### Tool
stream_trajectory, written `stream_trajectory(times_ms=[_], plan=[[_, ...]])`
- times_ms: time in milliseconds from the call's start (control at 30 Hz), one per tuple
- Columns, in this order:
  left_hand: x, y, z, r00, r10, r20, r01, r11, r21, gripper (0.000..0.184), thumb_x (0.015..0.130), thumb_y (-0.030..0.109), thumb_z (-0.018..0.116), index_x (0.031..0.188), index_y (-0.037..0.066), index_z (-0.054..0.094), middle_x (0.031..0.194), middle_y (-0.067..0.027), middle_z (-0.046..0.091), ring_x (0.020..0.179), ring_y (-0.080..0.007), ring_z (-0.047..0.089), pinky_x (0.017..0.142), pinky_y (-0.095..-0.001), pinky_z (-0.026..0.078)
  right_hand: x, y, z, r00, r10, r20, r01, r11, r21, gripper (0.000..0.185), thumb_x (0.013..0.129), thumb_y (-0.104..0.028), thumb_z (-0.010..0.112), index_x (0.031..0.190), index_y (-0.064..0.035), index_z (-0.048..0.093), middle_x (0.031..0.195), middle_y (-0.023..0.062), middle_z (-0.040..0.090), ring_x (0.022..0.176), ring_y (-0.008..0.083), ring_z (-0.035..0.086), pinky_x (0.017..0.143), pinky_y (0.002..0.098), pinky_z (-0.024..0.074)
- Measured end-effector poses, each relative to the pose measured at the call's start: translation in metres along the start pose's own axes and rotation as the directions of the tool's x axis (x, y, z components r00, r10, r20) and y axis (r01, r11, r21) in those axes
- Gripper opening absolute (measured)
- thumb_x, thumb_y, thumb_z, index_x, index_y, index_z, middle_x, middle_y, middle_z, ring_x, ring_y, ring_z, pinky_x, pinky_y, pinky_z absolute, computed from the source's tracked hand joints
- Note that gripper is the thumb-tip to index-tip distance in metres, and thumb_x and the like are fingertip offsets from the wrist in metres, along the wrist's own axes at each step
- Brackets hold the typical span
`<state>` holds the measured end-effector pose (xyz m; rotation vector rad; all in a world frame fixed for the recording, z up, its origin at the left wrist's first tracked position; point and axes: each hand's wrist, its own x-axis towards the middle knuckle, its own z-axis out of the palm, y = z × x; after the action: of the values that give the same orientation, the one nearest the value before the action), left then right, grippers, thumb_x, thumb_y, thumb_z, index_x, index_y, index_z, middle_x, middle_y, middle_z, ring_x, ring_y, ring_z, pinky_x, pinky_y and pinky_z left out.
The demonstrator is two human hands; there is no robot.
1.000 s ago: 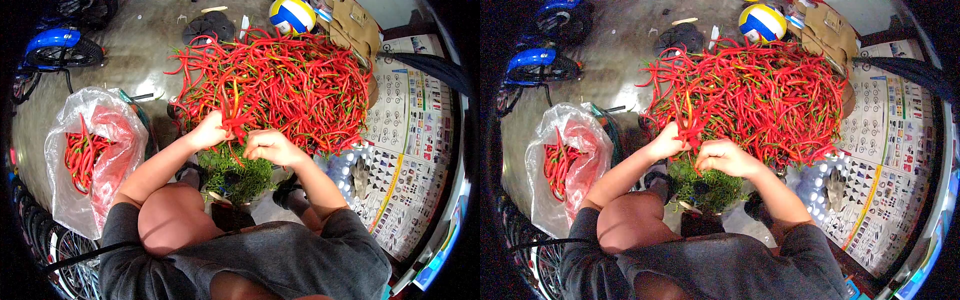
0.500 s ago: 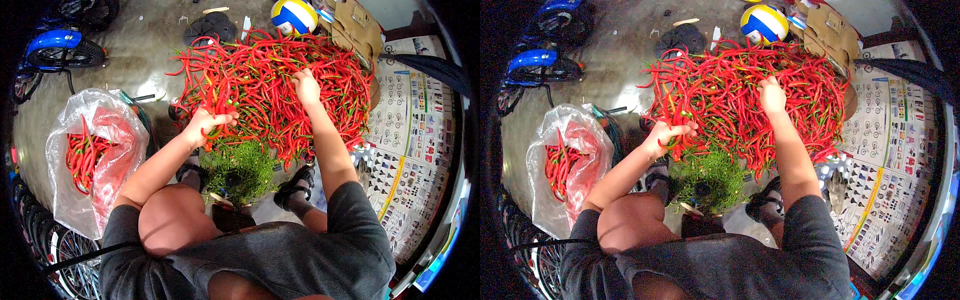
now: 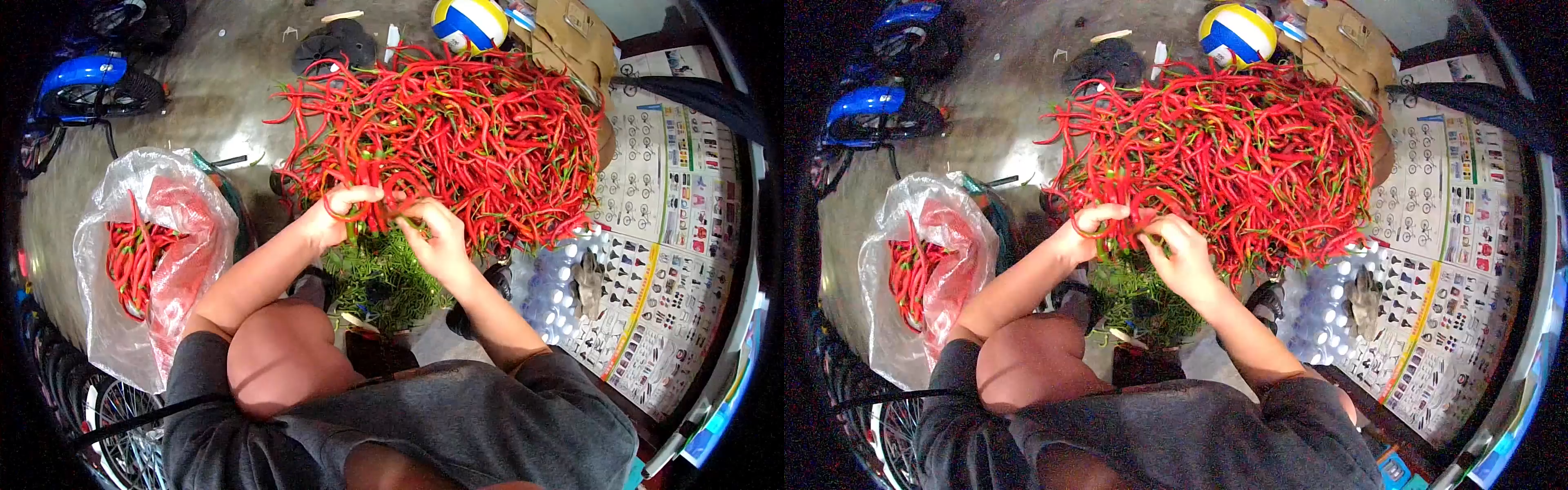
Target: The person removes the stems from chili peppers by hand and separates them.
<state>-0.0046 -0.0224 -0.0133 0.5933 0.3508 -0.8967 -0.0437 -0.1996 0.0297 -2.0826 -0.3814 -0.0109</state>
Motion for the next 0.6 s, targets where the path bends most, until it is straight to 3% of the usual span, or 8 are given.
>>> stream_trajectory(times_ms=[200, 267, 333, 400, 433, 533, 567, 600], plan=[[0.006, -0.003, -0.017, 0.997, 0.046, -0.063, -0.047, 0.999, -0.015, 0.031, 0.078, 0.015, 0.063, 0.105, 0.001, 0.057, 0.098, -0.0110, 0.063, 0.091, -0.0223, 0.061, 0.082, -0.0381, 0.048, -0.008, 0.017, 0.004, 0.980, 0.196, 0.032, -0.198, 0.975, 0.101, 0.015, 0.073, -0.002, 0.067, 0.084, -0.0007, 0.057, 0.080, 0.0078, 0.062, 0.076, 0.0196, 0.061, 0.069, 0.0289, 0.0473], [0.002, 0.001, -0.009, 0.991, 0.029, -0.130, -0.022, 0.998, 0.053, 0.030, 0.077, 0.015, 0.064, 0.104, 0.002, 0.058, 0.096, -0.0113, 0.063, 0.088, -0.0228, 0.061, 0.081, -0.0373, 0.049, -0.012, 0.024, 0.008, 0.851, 0.520, 0.079, -0.497, 0.748, 0.440, 0.013, 0.076, -0.003, 0.065, 0.085, -0.0011, 0.057, 0.079, 0.0048, 0.061, 0.072, 0.0143, 0.058, 0.065, 0.0259, 0.0459], [0.002, 0.000, -0.009, 0.994, 0.035, -0.105, -0.030, 0.999, 0.041, 0.026, 0.075, 0.013, 0.065, 0.099, 0.002, 0.059, 0.090, -0.0101, 0.064, 0.084, -0.0220, 0.062, 0.078, -0.0357, 0.050, -0.010, 0.023, 0.007, 0.821, 0.549, 0.154, -0.527, 0.629, 0.571, 0.012, 0.079, -0.005, 0.063, 0.089, -0.0023, 0.058, 0.078, 0.0035, 0.060, 0.067, 0.0111, 0.056, 0.061, 0.0239, 0.0441], [0.002, -0.002, -0.014, 0.995, -0.004, -0.098, 0.007, 0.999, 0.035, 0.023, 0.074, 0.012, 0.065, 0.094, 0.002, 0.060, 0.085, -0.0087, 0.063, 0.080, -0.0207, 0.062, 0.075, -0.0348, 0.050, -0.011, 0.022, 0.006, 0.744, 0.483, 0.462, -0.628, 0.268, 0.731, 0.011, 0.079, -0.005, 0.062, 0.088, -0.0012, 0.057, 0.079, 0.0040, 0.059, 0.069, 0.0112, 0.055, 0.062, 0.0240, 0.0439], [0.001, -0.001, -0.014, 0.997, -0.059, -0.051, 0.062, 0.996, 0.061, 0.022, 0.073, 0.011, 0.065, 0.092, 0.003, 0.059, 0.082, -0.0074, 0.062, 0.077, -0.0198, 0.061, 0.072, -0.0341, 0.050, -0.011, 0.020, 0.007, 0.680, 0.424, 0.597, -0.713, 0.193, 0.674, 0.011, 0.080, -0.008, 0.062, 0.087, -0.0004, 0.058, 0.079, 0.0051, 0.059, 0.070, 0.0118, 0.055, 0.062, 0.0238, 0.0435], [-0.002, 0.000, -0.011, 0.999, -0.026, -0.019, 0.030, 0.980, 0.197, 0.020, 0.073, 0.011, 0.064, 0.090, 0.003, 0.060, 0.082, -0.0068, 0.062, 0.077, -0.0183, 0.060, 0.073, -0.0325, 0.048, 0.002, 0.013, -0.007, 0.484, 0.272, 0.832, -0.854, 0.355, 0.381, 0.014, 0.081, -0.011, 0.062, 0.088, 0.0011, 0.060, 0.082, 0.0065, 0.060, 0.072, 0.0126, 0.057, 0.067, 0.0251, 0.0456], [0.000, -0.001, -0.018, 0.999, -0.023, -0.021, 0.027, 0.980, 0.196, 0.020, 0.073, 0.011, 0.064, 0.090, 0.003, 0.060, 0.082, -0.0068, 0.062, 0.077, -0.0183, 0.060, 0.073, -0.0325, 0.048, 0.018, 0.017, -0.017, 0.375, 0.212, 0.903, -0.822, 0.526, 0.218, 0.020, 0.080, -0.015, 0.062, 0.091, 0.0019, 0.060, 0.083, 0.0057, 0.060, 0.075, 0.0134, 0.058, 0.070, 0.0270, 0.0472], [0.003, -0.002, -0.030, 0.999, -0.024, -0.041, 0.029, 0.989, 0.147, 0.020, 0.073, 0.010, 0.065, 0.091, 0.003, 0.060, 0.082, -0.0064, 0.062, 0.077, -0.0181, 0.060, 0.075, -0.0322, 0.048, 0.024, 0.043, -0.023, 0.445, 0.191, 0.875, -0.629, 0.762, 0.154, 0.025, 0.079, -0.021, 0.064, 0.092, 0.0001, 0.060, 0.082, 0.0062, 0.061, 0.077, 0.0151, 0.059, 0.071, 0.0294, 0.0478]])
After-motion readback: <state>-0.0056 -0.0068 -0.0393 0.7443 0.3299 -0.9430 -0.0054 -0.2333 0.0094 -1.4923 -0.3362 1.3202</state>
